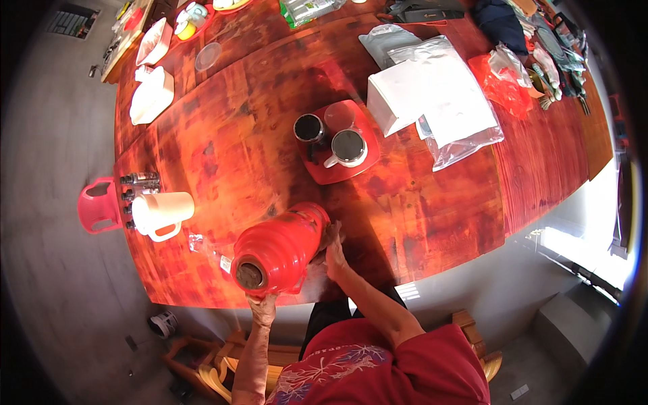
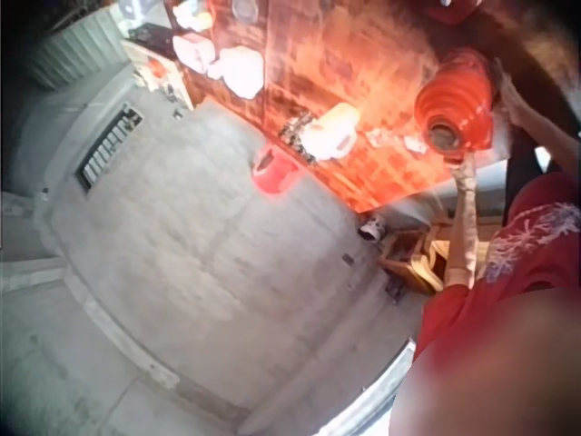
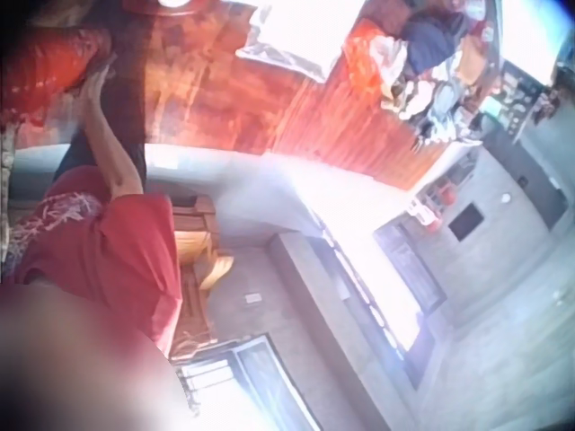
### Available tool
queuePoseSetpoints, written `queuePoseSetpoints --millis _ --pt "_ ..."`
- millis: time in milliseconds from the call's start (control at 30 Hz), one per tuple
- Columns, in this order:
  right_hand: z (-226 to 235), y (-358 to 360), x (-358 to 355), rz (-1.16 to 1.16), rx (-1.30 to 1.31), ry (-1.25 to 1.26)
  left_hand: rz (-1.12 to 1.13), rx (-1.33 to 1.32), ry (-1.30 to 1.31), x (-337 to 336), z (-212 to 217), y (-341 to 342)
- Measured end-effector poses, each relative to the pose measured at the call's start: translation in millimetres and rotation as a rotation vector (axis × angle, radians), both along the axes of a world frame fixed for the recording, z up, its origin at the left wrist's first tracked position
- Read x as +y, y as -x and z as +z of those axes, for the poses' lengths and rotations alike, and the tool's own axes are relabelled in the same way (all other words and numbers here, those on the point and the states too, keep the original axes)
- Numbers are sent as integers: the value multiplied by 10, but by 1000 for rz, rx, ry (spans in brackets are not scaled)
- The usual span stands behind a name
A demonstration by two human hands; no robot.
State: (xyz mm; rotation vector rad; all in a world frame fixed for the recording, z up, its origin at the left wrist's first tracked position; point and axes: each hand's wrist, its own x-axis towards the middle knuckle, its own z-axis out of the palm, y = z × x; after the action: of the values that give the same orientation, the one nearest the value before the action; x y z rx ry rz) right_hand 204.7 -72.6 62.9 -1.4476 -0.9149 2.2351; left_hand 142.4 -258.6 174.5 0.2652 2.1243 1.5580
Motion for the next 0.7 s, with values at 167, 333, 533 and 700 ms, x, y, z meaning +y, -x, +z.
queuePoseSetpoints --millis 167,333,533,700 --pt "865 -160 111 274 273 -187 -12 -6 15 5 -16 32" --pt "1467 229 762 457 451 -1036 52 -78 -48 14 -16 15" --pt "996 967 1019 666 779 -1172 118 5 -88 136 3 -47" --pt "672 1009 951 672 572 -1077 -55 119 58 16 -118 31"
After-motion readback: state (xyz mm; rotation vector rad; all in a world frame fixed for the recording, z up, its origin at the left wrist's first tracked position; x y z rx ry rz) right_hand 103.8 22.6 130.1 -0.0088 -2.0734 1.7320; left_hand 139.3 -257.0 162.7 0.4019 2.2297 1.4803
